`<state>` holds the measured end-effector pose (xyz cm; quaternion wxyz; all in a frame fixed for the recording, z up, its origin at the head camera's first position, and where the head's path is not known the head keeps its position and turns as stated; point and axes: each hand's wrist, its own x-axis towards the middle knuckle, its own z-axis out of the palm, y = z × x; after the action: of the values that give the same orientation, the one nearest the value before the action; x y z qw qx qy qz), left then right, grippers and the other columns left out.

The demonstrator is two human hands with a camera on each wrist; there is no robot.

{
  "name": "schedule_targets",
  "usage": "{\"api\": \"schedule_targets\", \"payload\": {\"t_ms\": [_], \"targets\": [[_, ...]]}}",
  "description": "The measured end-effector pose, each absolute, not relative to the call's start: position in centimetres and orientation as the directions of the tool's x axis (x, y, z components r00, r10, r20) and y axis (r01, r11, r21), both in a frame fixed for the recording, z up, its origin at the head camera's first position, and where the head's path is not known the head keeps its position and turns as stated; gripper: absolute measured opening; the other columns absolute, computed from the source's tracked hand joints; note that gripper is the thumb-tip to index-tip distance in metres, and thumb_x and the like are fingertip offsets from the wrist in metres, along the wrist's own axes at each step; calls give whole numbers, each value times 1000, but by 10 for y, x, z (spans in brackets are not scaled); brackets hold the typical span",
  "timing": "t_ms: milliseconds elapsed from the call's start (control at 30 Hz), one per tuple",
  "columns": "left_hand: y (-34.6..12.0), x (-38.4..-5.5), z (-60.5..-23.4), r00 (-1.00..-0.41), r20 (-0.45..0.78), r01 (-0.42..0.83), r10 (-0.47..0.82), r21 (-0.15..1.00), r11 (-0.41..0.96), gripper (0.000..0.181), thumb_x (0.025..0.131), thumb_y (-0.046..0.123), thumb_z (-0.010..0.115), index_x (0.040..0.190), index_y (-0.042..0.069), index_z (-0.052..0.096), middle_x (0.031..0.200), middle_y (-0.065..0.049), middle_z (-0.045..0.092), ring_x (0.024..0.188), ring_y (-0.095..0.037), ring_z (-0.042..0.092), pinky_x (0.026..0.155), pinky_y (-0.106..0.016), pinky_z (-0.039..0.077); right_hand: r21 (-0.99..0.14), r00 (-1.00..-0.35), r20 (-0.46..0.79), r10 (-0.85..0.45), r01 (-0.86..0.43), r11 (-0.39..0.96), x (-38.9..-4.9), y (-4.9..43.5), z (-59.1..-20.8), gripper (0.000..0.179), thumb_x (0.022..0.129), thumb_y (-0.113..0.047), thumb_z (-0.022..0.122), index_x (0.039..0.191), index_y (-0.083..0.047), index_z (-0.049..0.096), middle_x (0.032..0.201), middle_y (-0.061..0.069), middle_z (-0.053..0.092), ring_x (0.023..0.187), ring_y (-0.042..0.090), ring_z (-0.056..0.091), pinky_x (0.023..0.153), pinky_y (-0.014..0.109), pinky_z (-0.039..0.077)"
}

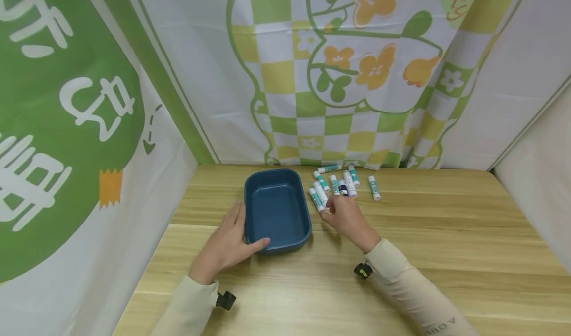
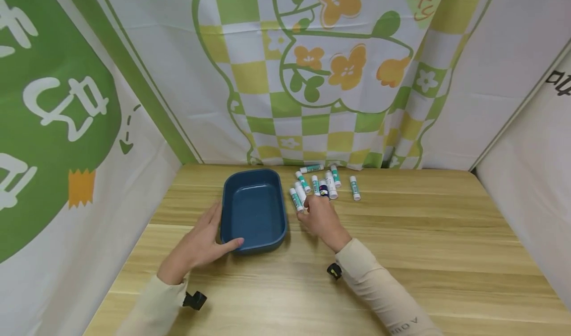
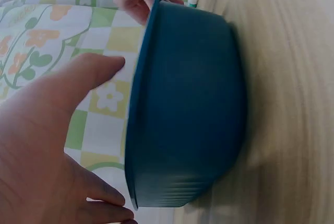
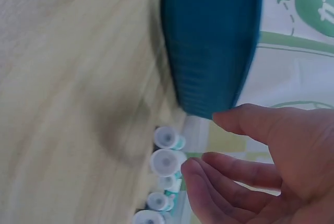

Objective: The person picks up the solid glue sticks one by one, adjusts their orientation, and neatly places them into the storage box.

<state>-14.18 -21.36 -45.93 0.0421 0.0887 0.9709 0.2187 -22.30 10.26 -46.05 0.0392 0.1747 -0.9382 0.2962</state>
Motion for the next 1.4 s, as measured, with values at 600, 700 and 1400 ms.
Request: {"api": "schedule_targets", "payload": {"t_ms": [600, 700, 1400], "targets": [[-212, -133, -469, -980, 14, 187, 199, 403, 896, 126, 89, 80, 62, 166, -7, 13, 177, -23, 4, 163, -45, 16, 129, -62, 28, -490, -955, 175, -238, -294, 820, -236, 88, -485, 29, 85, -9, 76, 60, -9, 59, 59, 3, 60, 55, 16, 51, 50, 30, 45], [-212, -132, -470, -980, 9, 187, 201, 403, 896, 126, 89, 79, 63, 166, -6, 13, 177, -23, 3, 164, -44, 15, 130, -61, 28, -465, -960, 175, -217, -275, 842, -237, 85, -486, 39, 86, -10, 76, 55, -12, 51, 55, 4, 56, 53, 19, 51, 47, 33, 44], [-214, -132, -472, -976, 34, 212, 215, 364, 907, 126, 88, 80, 63, 166, -6, 15, 177, -22, 6, 165, -40, 14, 132, -57, 26, -394, -978, 150, -142, -192, 899, -248, 81, -483, 29, 83, -17, 78, 63, -9, 60, 68, 15, 64, 62, 30, 64, 53, 47, 57]]}}
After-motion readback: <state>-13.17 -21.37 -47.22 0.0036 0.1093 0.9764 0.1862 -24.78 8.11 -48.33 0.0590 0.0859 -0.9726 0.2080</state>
